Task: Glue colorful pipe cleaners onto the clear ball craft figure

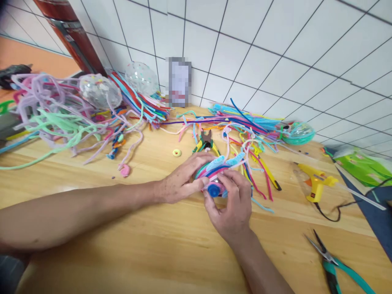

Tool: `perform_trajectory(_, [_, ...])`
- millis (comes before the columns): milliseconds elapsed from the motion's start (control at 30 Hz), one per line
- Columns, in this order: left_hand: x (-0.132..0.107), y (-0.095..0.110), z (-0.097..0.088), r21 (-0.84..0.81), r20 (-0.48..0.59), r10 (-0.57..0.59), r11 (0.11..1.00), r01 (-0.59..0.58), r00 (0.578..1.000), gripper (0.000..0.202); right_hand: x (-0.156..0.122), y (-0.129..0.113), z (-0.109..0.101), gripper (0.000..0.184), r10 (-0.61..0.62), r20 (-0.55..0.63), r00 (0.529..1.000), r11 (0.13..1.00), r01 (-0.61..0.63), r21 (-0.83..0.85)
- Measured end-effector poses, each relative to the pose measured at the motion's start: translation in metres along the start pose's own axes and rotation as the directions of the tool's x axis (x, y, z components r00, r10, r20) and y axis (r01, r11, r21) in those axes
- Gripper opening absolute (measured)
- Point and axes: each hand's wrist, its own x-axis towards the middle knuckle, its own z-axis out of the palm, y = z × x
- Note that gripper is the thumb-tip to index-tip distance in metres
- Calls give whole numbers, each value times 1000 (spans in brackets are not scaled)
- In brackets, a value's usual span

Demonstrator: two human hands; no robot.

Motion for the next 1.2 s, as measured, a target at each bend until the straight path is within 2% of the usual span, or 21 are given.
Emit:
perform_trajectory(633, [0,0,-2,-15,16,7,1000,-7,1000,51,0,-2,-2,53,16,21,1000,1000,-16,7])
perform_trajectory(900, [2,5,-7,4,27,-24,1000,24,999,51,4,-4,-4,56,-55,55,997,998,55,8])
perform_trajectory(1067, [1,5,-10,30,81,-10,1000,8,997,52,3,-4,-3,53,-59,51,997,998,58,16])
perform_trajectory(1200, [-2,4,-11,46,103,-44,998,40,994,55,2,-2,-1,53,-54,50,997,998,53,35])
